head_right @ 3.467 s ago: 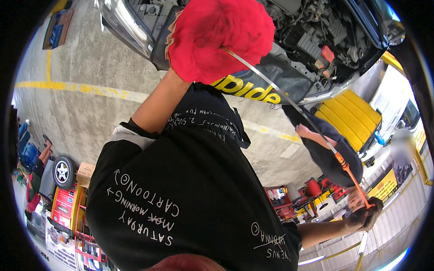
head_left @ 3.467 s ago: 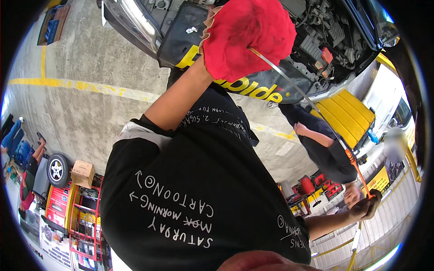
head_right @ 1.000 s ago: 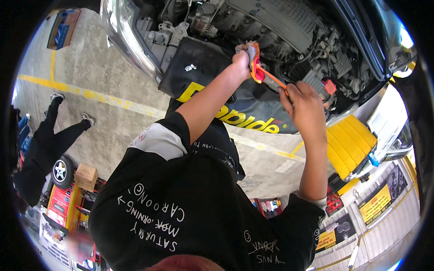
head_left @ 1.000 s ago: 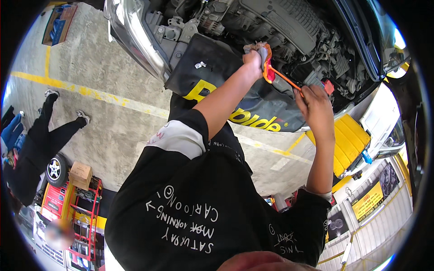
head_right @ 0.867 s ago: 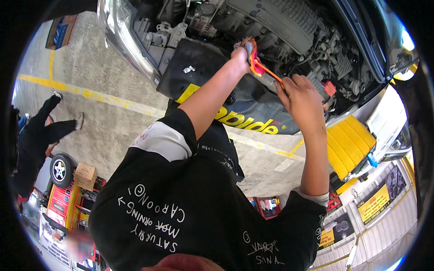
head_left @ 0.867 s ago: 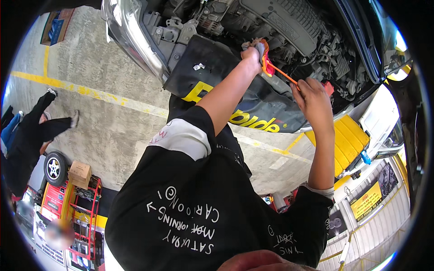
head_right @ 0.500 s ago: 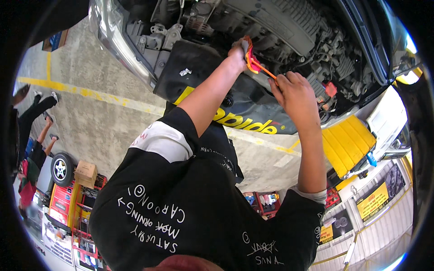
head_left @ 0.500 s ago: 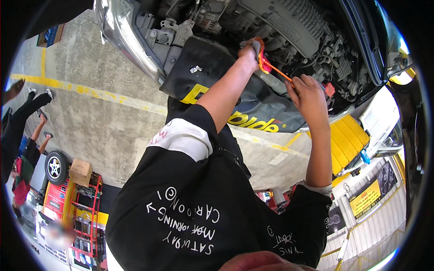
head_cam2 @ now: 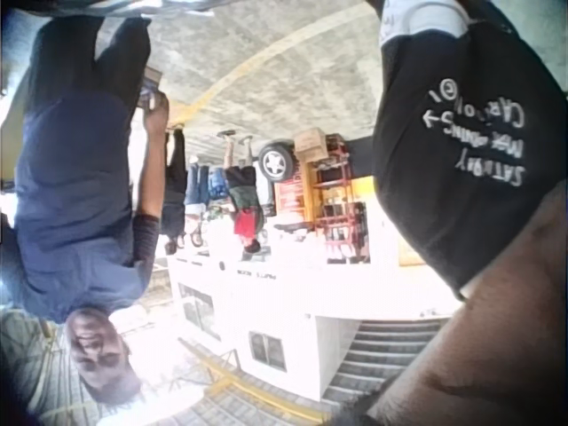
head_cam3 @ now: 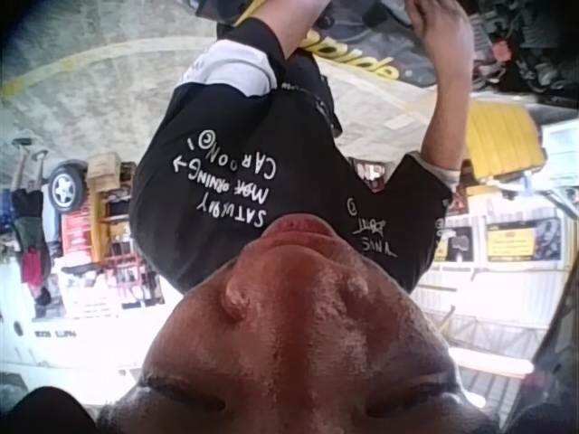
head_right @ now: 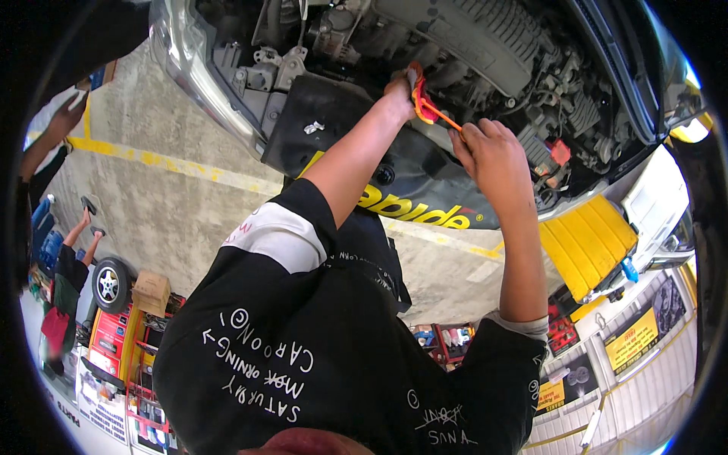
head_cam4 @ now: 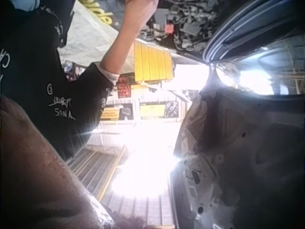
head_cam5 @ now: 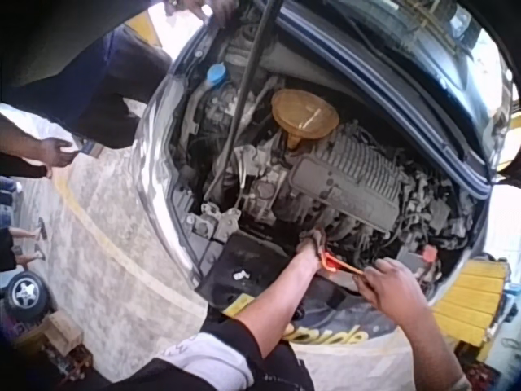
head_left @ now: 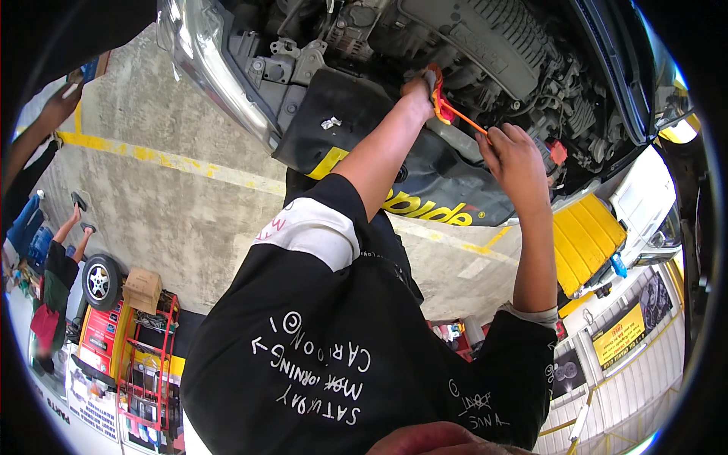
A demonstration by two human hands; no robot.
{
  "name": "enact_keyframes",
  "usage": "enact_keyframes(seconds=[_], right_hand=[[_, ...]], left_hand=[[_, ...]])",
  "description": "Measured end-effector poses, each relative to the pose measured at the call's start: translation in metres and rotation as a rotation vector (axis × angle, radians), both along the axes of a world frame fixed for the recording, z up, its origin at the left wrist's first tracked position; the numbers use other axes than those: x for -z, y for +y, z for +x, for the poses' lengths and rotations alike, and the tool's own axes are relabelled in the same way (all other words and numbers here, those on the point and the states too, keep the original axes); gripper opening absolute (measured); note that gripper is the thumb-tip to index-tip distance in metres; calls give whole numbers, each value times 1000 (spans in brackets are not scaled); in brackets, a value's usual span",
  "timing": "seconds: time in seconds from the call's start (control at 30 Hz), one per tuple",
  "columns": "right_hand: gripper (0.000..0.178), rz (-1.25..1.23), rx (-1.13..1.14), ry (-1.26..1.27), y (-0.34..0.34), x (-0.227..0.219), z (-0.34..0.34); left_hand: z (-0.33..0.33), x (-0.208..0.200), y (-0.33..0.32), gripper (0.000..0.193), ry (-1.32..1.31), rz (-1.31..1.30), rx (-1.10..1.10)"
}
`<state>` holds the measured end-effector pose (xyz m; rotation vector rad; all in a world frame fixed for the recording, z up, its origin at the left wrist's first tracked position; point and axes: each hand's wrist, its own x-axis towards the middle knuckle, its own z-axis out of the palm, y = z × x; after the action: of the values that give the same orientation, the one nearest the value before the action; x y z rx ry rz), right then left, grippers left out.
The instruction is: Pouring engine oil into a car engine using a funnel after checking the oil level with a dipstick.
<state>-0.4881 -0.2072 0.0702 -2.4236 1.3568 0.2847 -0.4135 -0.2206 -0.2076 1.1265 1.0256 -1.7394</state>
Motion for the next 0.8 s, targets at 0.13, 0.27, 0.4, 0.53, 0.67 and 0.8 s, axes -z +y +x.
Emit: enact_keyframes(seconds=[0.13,0.27,0.4,0.53,0.67,0.8], right_hand=[[22,-20,-37,-9,-1,9,-5],[23,-22,-22,-24,-9,15,6],[22,-157,-95,-80,-8,32,43],[23,-175,-50,-138,11,74,-20],[33,260,322,-99,10,85,11],[36,317,318,-95,17,130,24]], left_hand=[[2,6,-4,24,3,104,60],[8,12,-8,33,65,-31,16],[38,21,3,45,283,-469,-167],[-5,-92,19,35,286,-487,-18],[-9,-40,16,24,-18,-586,127],[-10,32,29,33,-264,-679,181]])
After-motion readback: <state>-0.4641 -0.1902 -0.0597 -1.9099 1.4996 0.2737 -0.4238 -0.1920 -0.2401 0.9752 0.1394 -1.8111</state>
